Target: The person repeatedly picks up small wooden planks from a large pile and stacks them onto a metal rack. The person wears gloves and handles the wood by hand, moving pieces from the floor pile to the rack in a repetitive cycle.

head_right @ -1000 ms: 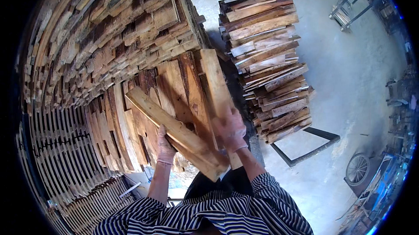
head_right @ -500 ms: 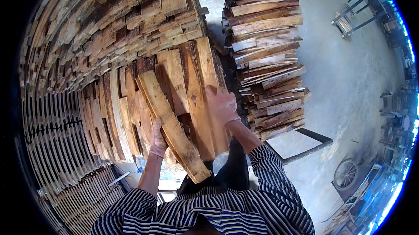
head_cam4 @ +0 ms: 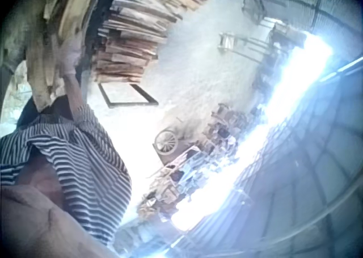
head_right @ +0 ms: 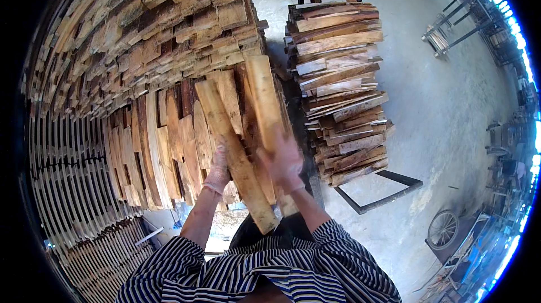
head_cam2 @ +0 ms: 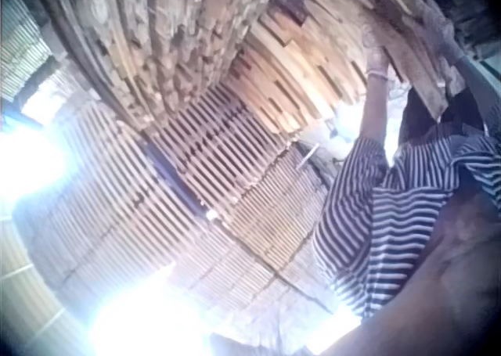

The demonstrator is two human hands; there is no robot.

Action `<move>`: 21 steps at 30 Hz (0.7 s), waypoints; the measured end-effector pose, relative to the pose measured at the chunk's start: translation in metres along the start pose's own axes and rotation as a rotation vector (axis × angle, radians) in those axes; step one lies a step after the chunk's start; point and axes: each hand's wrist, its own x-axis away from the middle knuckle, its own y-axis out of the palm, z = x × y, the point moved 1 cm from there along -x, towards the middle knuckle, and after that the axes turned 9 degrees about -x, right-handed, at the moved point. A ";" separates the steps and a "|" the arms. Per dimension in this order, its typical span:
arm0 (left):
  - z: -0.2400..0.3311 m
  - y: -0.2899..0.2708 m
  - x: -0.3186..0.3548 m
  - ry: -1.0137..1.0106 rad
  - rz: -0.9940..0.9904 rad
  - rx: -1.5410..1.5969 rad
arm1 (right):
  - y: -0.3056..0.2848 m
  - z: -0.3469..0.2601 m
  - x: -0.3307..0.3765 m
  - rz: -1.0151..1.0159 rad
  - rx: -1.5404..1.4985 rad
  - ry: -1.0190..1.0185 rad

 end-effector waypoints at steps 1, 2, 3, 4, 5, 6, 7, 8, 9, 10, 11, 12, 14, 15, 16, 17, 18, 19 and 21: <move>0.008 -0.008 0.007 -0.035 -0.076 0.042 | -0.004 0.001 -0.016 0.002 0.062 0.068; 0.015 -0.012 0.012 -0.071 -0.155 0.073 | 0.004 0.011 -0.031 0.024 0.125 0.031; 0.014 -0.017 0.012 -0.068 -0.132 0.083 | 0.020 0.029 -0.048 0.051 0.186 -0.008; 0.011 -0.029 0.008 -0.057 -0.093 0.094 | 0.032 0.034 -0.060 0.066 0.241 -0.056; 0.011 -0.037 0.010 -0.057 -0.046 0.116 | 0.037 0.034 -0.061 0.035 0.221 -0.042; 0.009 -0.042 0.012 -0.083 0.029 0.085 | 0.037 0.037 -0.061 0.007 0.200 -0.026; 0.009 -0.046 0.014 -0.066 0.003 0.077 | 0.037 0.039 -0.063 -0.016 0.179 -0.008; 0.010 -0.044 0.017 -0.053 -0.029 0.064 | 0.035 0.038 -0.066 -0.024 0.193 -0.026; 0.011 -0.039 0.016 -0.043 -0.066 0.047 | 0.033 0.037 -0.068 -0.074 0.253 0.004; 0.011 -0.029 0.012 -0.068 -0.028 0.042 | 0.028 0.038 -0.072 -0.120 0.311 0.039; 0.009 -0.021 0.010 -0.094 0.018 0.034 | 0.021 0.032 -0.073 -0.173 0.361 0.075; 0.005 -0.016 0.012 -0.134 0.066 0.019 | 0.014 0.028 -0.069 -0.187 0.368 0.036; 0.001 0.001 0.009 -0.044 0.004 -0.001 | -0.004 0.021 -0.060 -0.202 0.377 -0.040; 0.000 0.010 0.002 0.007 -0.027 -0.005 | -0.010 0.019 -0.053 -0.199 0.264 -0.071; 0.001 0.015 -0.006 -0.001 0.117 -0.034 | -0.013 0.015 -0.041 -0.194 0.151 -0.105; -0.001 0.031 -0.011 0.021 0.118 -0.071 | -0.014 0.020 -0.021 -0.194 0.044 -0.122; 0.001 0.054 -0.015 0.046 0.114 -0.107 | -0.010 0.035 -0.005 -0.194 -0.306 -0.283; 0.001 0.073 -0.016 0.072 0.110 -0.140 | -0.007 0.053 0.005 -0.241 -0.564 -0.187; -0.012 0.087 -0.010 0.015 -0.060 -0.188 | -0.017 0.059 0.015 -0.343 -1.072 -0.019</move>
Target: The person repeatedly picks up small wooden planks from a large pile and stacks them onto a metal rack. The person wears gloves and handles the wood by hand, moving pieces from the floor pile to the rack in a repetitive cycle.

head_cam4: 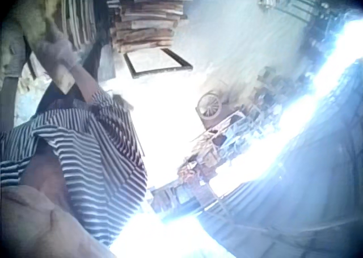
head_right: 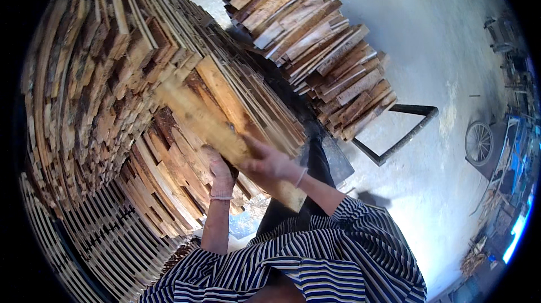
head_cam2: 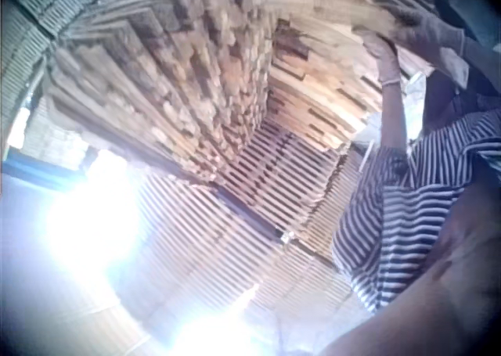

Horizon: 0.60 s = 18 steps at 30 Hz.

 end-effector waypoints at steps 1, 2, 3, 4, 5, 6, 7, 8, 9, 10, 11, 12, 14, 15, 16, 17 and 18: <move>-0.011 0.011 0.007 0.013 -0.117 -0.027 | -0.021 0.001 0.005 0.034 0.023 -0.016; -0.021 0.015 0.012 0.039 -0.219 -0.044 | -0.029 -0.021 0.008 0.117 -0.132 0.081; -0.029 0.019 0.016 0.070 -0.322 -0.060 | -0.038 -0.036 0.009 0.218 -0.340 0.070; -0.036 0.022 0.015 0.310 -0.387 -0.737 | -0.060 -0.044 0.009 0.276 -0.487 0.065; -0.043 0.024 0.013 0.614 -0.333 -1.385 | -0.081 -0.053 -0.001 0.378 -0.452 0.002; -0.048 0.029 0.011 0.748 -0.326 -1.850 | -0.102 -0.061 -0.010 0.480 -0.411 -0.056; -0.057 0.022 0.008 0.794 -0.321 -1.861 | -0.120 -0.076 -0.025 0.593 -0.104 -0.040; -0.073 0.004 0.004 0.818 -0.294 -1.872 | -0.110 -0.104 -0.044 0.649 -0.053 0.022; -0.078 0.003 0.000 0.871 -0.297 -1.879 | -0.121 -0.109 -0.061 0.701 -0.055 0.032; -0.085 0.001 0.000 0.884 -0.276 -1.860 | -0.129 -0.113 -0.079 0.749 -0.058 0.044; -0.087 0.006 -0.003 0.912 -0.278 -1.844 | -0.144 -0.105 -0.102 0.797 0.035 0.081; -0.090 0.011 -0.004 0.939 -0.274 -1.835 | -0.152 -0.092 -0.123 0.839 0.123 0.116; -0.085 0.015 -0.006 0.808 -0.335 -1.825 | -0.097 -0.070 -0.171 0.620 0.385 0.135; -0.086 0.020 -0.010 0.848 -0.289 -1.822 | -0.058 -0.068 -0.194 0.477 0.500 0.145; -0.085 0.016 -0.011 0.875 -0.236 -1.823 | -0.047 -0.068 -0.211 0.500 0.469 0.276; -0.085 0.018 -0.010 0.887 -0.236 -1.818 | -0.063 -0.070 -0.212 0.397 0.343 0.267; -0.082 0.017 -0.008 0.897 -0.236 -1.809 | -0.083 -0.075 -0.210 0.295 0.219 0.260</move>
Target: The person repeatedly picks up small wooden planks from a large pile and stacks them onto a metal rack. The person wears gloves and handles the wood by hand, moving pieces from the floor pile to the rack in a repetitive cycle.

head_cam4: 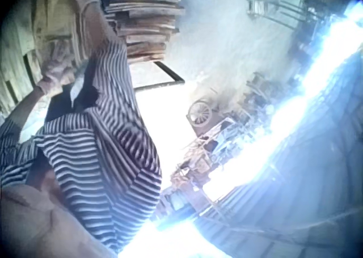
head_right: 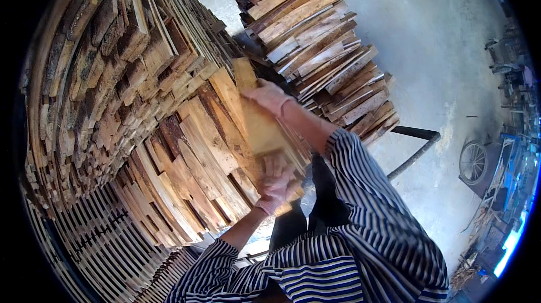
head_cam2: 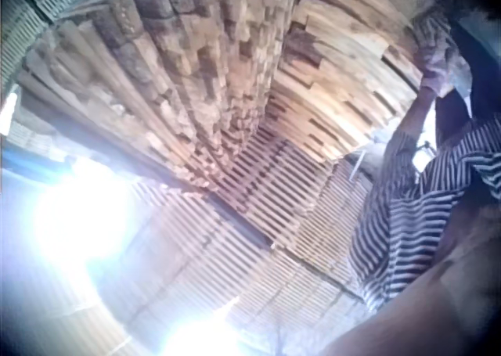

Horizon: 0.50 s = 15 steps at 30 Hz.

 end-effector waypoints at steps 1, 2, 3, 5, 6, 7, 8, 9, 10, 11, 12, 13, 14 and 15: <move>-0.003 -0.003 -0.005 0.011 0.016 -0.005 | -0.017 -0.006 -0.001 -0.033 -0.028 0.004; -0.005 -0.005 -0.011 -0.003 0.005 0.000 | -0.032 -0.012 -0.003 0.071 0.147 -0.040; -0.004 -0.006 -0.013 -0.010 -0.019 0.008 | -0.049 -0.013 -0.003 0.182 0.313 -0.074; -0.004 -0.005 0.001 -0.036 -0.020 -0.013 | -0.055 -0.037 0.009 0.176 0.008 0.061; -0.002 -0.003 0.000 -0.016 0.007 -0.003 | -0.071 -0.037 -0.003 0.280 -0.129 0.030; -0.002 -0.001 -0.001 -0.007 0.040 0.002 | -0.073 -0.031 -0.016 0.280 -0.222 -0.070; -0.009 0.005 0.005 -0.032 0.058 -0.014 | -0.046 -0.026 -0.028 0.244 -0.324 -0.156; -0.004 -0.006 -0.003 -0.017 -0.051 -0.006 | -0.037 -0.010 -0.033 0.247 0.328 -0.294; 0.000 -0.010 -0.005 -0.016 -0.035 -0.008 | -0.004 0.005 -0.035 0.302 0.501 -0.332; 0.004 -0.012 -0.009 -0.012 -0.016 -0.010 | 0.028 0.019 -0.038 0.365 0.674 -0.363; 0.005 -0.015 -0.010 -0.019 -0.002 -0.007 | 0.055 0.038 -0.042 0.500 0.378 -0.311; 0.013 -0.032 -0.019 0.017 -0.078 -0.012 | 0.032 0.049 -0.047 0.360 0.134 -0.191; 0.009 -0.027 -0.013 0.014 -0.046 -0.031 | 0.025 0.035 -0.047 0.190 -0.107 -0.097; 0.008 -0.021 -0.007 0.016 -0.015 -0.048 | 0.010 0.029 -0.036 0.001 -0.392 0.131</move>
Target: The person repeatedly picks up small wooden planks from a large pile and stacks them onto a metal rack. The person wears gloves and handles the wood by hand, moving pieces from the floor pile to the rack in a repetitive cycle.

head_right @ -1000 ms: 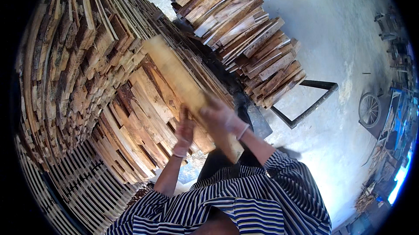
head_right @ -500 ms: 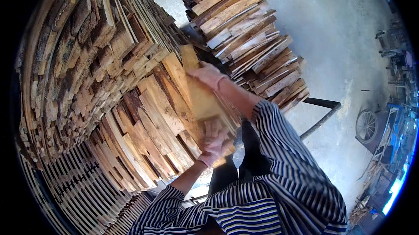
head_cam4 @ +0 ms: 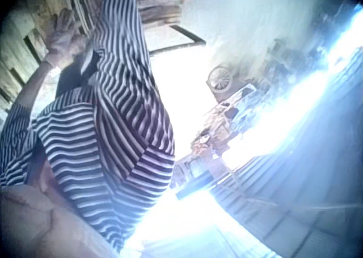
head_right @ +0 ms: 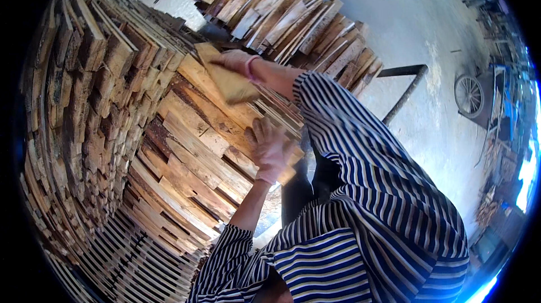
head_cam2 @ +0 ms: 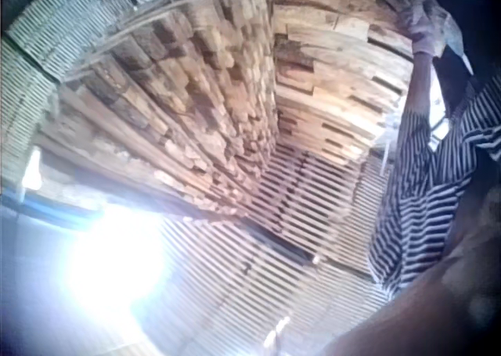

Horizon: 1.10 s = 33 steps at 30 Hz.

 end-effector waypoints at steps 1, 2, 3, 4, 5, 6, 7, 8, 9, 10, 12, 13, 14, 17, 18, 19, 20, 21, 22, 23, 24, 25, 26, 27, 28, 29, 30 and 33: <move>0.019 0.001 -0.011 0.103 0.047 0.002 | -0.070 -0.006 -0.007 -0.111 -0.229 -0.131; 0.011 0.000 -0.005 0.044 -0.128 -0.034 | -0.061 -0.007 0.014 -0.264 -0.264 -0.130; 0.002 0.001 0.000 0.051 -0.053 -0.002 | -0.059 -0.006 0.043 -0.289 -0.335 -0.137; -0.007 0.006 0.006 0.075 0.031 0.036 | -0.061 -0.011 0.084 -0.301 -0.403 -0.158; -0.016 0.009 0.009 0.102 0.115 0.067 | -0.060 -0.009 0.121 -0.193 -0.509 -0.189; -0.034 0.008 0.018 0.046 0.209 0.248 | -0.043 -0.002 0.155 -0.247 -0.456 -0.191; -0.046 -0.006 0.021 -0.018 0.189 0.336 | -0.039 0.001 0.191 -0.280 -0.414 -0.206; -0.051 -0.023 0.016 -0.040 0.165 0.439 | -0.049 -0.001 0.223 -0.267 -0.405 -0.276; -0.062 -0.026 0.015 -0.109 0.175 0.200 | -0.054 0.004 0.249 -0.266 -0.394 -0.332; -0.073 -0.025 0.017 -0.109 0.181 0.190 | -0.068 0.005 0.265 -0.232 -0.320 -0.235; -0.088 -0.024 0.005 -0.043 0.140 0.034 | -0.080 0.029 0.277 -0.062 -0.202 -0.212; -0.098 -0.015 0.003 -0.032 0.121 -0.052 | -0.074 0.040 0.280 -0.122 -0.162 -0.237; -0.101 -0.014 -0.006 0.023 0.109 -0.087 | -0.087 0.065 0.281 -0.126 -0.218 -0.333; -0.108 -0.008 -0.005 0.127 0.064 -0.163 | -0.088 0.156 0.312 0.137 -0.396 -0.329; -0.107 -0.006 -0.008 0.156 0.062 -0.174 | -0.105 0.204 0.321 0.136 -0.388 -0.391; -0.108 -0.002 -0.010 0.181 0.059 -0.185 | -0.104 0.242 0.334 0.244 -0.394 -0.316; -0.110 0.000 -0.009 0.175 0.033 -0.168 | -0.094 0.261 0.356 0.445 -0.259 -0.042; -0.102 -0.002 -0.017 0.207 0.028 -0.151 | -0.093 0.286 0.371 0.455 0.158 -0.139; -0.095 -0.007 -0.025 0.240 0.029 -0.142 | -0.093 0.323 0.376 0.530 0.248 -0.060; -0.096 -0.007 -0.027 0.255 0.028 -0.146 | -0.072 0.337 0.374 0.482 0.171 -0.007; -0.099 -0.002 -0.030 0.277 0.075 -0.140 | -0.049 0.346 0.359 0.464 0.132 0.025; -0.102 -0.004 -0.036 0.256 0.020 -0.163 | -0.014 0.324 0.346 0.356 0.065 0.078; -0.091 -0.015 -0.045 0.261 -0.032 -0.175 | 0.006 0.334 0.316 0.420 0.245 0.163; -0.091 -0.018 -0.049 0.241 -0.091 -0.205 | 0.013 0.336 0.309 0.483 0.187 0.148; -0.101 -0.017 -0.046 0.233 -0.052 -0.209 | 0.023 0.336 0.299 0.523 0.146 0.132; -0.102 -0.011 -0.043 0.231 -0.011 -0.198 | 0.031 0.338 0.293 0.578 0.095 0.108; -0.100 -0.007 -0.044 0.234 0.035 -0.188 | 0.028 0.347 0.293 0.519 -0.023 0.016; -0.098 -0.006 -0.048 0.263 0.082 -0.170 | 0.019 0.330 0.296 0.510 -0.217 -0.058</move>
